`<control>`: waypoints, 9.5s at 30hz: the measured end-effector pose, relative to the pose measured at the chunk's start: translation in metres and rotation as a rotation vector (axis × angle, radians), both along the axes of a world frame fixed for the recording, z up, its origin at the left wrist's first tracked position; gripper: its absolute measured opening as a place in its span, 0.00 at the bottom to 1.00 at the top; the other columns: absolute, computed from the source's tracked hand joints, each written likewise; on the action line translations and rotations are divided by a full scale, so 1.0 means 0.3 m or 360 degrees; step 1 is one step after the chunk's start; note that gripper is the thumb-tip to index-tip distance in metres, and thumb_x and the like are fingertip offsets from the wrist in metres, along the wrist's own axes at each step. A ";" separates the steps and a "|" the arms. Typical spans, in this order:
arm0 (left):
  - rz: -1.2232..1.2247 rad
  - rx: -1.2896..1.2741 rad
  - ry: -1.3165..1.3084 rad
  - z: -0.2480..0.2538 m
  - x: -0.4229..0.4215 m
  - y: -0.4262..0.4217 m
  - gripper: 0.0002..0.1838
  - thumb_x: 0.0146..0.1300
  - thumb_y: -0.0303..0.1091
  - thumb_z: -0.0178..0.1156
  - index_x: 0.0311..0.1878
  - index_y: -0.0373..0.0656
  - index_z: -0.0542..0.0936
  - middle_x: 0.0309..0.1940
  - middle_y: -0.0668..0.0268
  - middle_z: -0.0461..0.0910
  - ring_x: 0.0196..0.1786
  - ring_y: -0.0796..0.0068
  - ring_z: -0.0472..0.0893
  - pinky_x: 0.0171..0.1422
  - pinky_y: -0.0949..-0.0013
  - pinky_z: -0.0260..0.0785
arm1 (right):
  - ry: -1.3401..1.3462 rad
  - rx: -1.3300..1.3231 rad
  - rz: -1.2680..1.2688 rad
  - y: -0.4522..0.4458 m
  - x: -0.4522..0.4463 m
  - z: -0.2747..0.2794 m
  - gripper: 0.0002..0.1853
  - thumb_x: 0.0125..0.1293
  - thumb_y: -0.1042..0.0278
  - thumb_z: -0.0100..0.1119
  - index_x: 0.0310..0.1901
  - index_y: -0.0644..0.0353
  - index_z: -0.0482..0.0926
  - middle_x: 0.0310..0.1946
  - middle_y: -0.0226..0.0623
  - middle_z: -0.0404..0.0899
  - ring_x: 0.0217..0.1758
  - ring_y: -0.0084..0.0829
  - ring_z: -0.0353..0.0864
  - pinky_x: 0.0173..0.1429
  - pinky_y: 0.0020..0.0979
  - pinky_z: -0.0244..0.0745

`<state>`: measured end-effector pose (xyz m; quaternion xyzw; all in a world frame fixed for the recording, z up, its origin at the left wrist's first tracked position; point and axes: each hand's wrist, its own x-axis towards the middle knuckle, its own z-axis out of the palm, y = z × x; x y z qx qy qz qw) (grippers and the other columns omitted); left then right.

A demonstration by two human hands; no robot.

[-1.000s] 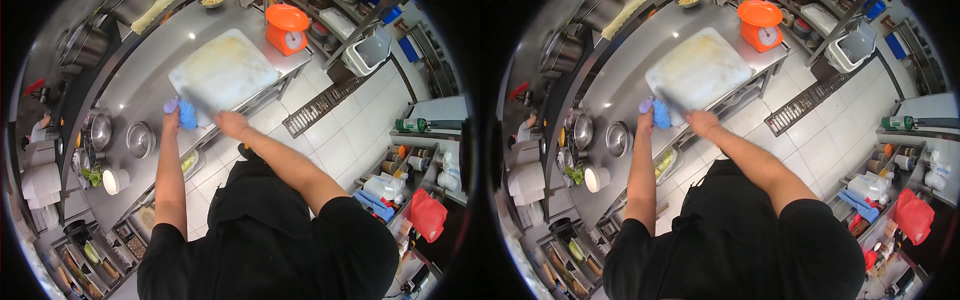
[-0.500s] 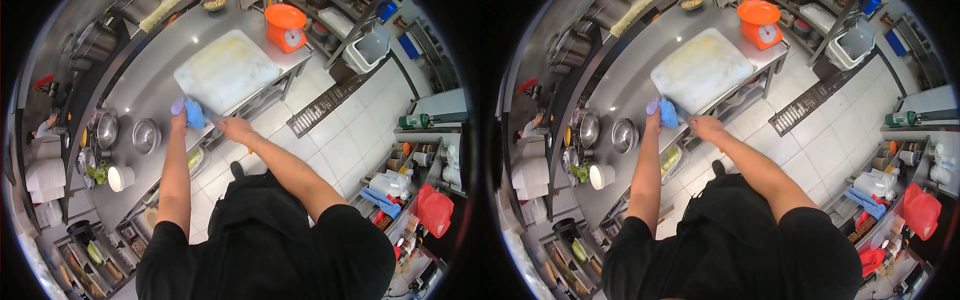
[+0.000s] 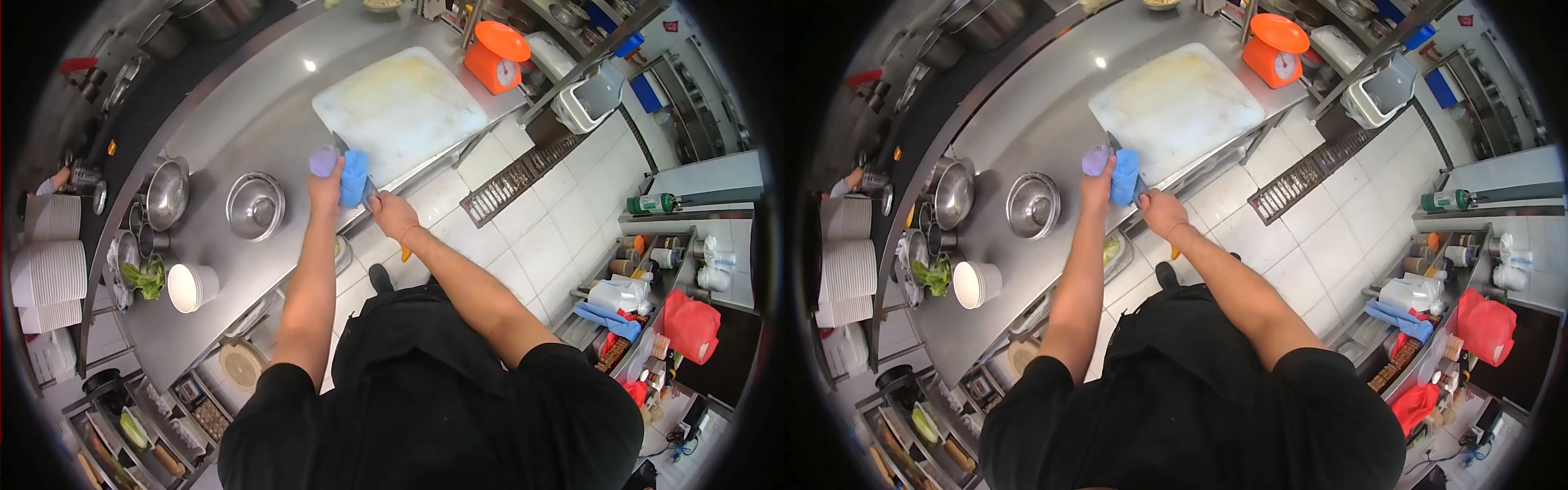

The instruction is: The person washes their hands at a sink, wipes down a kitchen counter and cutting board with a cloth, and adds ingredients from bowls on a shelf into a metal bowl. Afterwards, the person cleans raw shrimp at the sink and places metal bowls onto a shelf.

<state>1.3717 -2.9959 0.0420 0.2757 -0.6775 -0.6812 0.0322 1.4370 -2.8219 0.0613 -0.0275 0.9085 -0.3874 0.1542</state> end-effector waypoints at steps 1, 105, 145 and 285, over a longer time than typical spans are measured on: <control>0.0024 0.0063 0.0143 -0.012 0.020 -0.020 0.31 0.64 0.43 0.76 0.63 0.32 0.80 0.54 0.60 0.85 0.54 0.68 0.84 0.58 0.63 0.76 | 0.0022 0.0002 0.0024 -0.004 0.009 0.036 0.20 0.78 0.54 0.50 0.46 0.66 0.80 0.39 0.60 0.85 0.45 0.63 0.84 0.52 0.57 0.78; 0.1837 0.0632 -0.0464 -0.352 0.880 0.726 0.18 0.75 0.29 0.49 0.64 0.33 0.70 0.44 0.56 0.83 0.30 0.71 0.86 0.28 0.70 0.82 | 0.0553 0.0912 0.0636 -0.415 -2.035 -0.286 0.41 0.65 0.39 0.60 0.76 0.50 0.69 0.66 0.56 0.78 0.67 0.53 0.79 0.66 0.43 0.77; 0.1257 0.0490 -0.0517 -0.198 0.716 0.453 0.18 0.73 0.31 0.56 0.58 0.27 0.68 0.41 0.44 0.83 0.28 0.58 0.88 0.25 0.63 0.84 | 0.1019 0.0225 0.2590 -0.164 -0.058 -0.169 0.25 0.56 0.61 0.70 0.58 0.48 0.82 0.54 0.47 0.78 0.53 0.52 0.80 0.56 0.50 0.79; -0.0100 0.0551 0.0142 0.116 -0.016 -0.264 0.13 0.70 0.34 0.55 0.53 0.38 0.71 0.33 0.57 0.82 0.26 0.69 0.82 0.27 0.69 0.79 | -0.0292 0.0188 -0.1020 0.818 0.836 -0.560 0.21 0.65 0.53 0.64 0.49 0.62 0.86 0.49 0.57 0.87 0.58 0.53 0.84 0.65 0.45 0.78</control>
